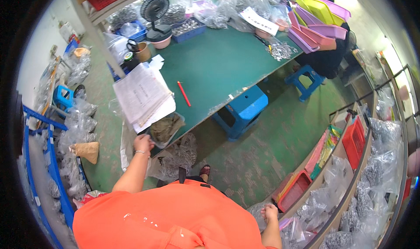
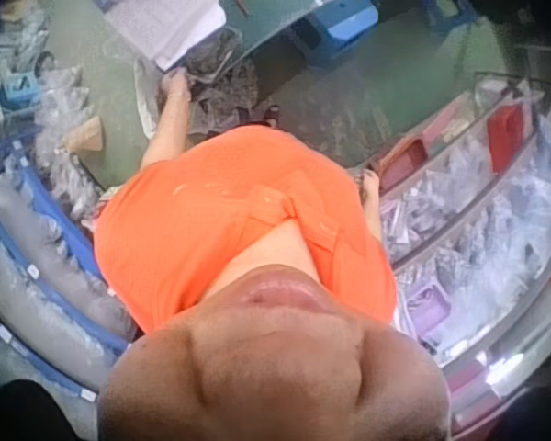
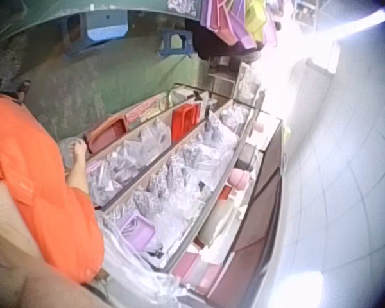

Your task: The person collects metal hooks into small plastic bags, places a small white card into one bag, and then transfers bags between different locations in a factory setting.

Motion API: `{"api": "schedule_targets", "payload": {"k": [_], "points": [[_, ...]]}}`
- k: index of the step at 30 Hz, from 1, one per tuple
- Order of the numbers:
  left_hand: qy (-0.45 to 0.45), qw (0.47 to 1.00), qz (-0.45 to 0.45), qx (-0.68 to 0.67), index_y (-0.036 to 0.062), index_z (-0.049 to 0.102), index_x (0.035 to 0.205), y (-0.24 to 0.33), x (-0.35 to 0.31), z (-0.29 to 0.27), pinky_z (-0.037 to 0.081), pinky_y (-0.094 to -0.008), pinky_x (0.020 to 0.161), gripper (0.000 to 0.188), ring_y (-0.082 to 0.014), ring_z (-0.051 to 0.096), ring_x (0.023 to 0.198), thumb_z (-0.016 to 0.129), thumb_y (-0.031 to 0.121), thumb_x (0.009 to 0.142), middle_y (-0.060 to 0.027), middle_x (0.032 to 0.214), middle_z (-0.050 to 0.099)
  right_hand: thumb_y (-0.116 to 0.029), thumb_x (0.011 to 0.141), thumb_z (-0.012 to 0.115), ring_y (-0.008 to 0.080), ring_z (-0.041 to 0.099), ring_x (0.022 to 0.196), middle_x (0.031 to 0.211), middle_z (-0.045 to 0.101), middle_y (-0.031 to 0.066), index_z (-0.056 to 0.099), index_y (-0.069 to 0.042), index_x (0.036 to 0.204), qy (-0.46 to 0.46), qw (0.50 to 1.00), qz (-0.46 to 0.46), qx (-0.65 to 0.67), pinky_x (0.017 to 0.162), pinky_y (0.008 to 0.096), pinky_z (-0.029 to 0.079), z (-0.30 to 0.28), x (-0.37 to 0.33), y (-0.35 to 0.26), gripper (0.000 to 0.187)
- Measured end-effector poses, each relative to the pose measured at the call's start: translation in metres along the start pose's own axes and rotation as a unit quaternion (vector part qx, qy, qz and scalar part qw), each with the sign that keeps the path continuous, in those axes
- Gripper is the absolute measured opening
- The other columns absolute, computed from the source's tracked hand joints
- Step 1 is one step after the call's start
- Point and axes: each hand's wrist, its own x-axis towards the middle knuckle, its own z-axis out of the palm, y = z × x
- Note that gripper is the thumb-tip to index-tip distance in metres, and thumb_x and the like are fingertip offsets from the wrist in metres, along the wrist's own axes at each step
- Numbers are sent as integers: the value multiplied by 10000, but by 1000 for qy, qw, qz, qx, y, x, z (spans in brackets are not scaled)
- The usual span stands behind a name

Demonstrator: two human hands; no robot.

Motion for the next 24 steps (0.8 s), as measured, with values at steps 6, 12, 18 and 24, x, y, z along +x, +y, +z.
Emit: {"api": "schedule_targets", "payload": {"k": [6,12,18,24], "points": [[235,938,221,122,-50,577,845,-5,39,-7,441,-325,570,143,-202,554,596,570,55,748,-95,735,609,-122,853,456,157,570,545,728,603,88,535,-53,955,6,995,37,-94,436,279,438,3,-25,-26,146],[58,994,87,-37,-28,512,967,-35,19,-10,309,-226,428,365,-94,417,492,574,311,846,-20,620,475,-121,855,459,165,570,545,713,604,91,546,-40,977,-21,993,35,-114,436,286,438,-2,9,-53,171],[81,990,-73,-87,43,435,990,-31,-46,5,387,-266,419,428,-148,509,567,566,417,828,-50,729,484,-65,851,425,143,560,551,725,595,86,538,-11,1030,-29,998,-13,-53,423,250,409,-2,48,-122,218],[-124,963,-235,39,22,481,967,-77,-59,27,430,-313,506,403,-187,535,586,498,413,869,-79,673,536,-38,838,410,157,562,553,767,601,104,513,-9,1072,-64,996,-35,-58,435,261,441,-30,97,-167,257]]}}
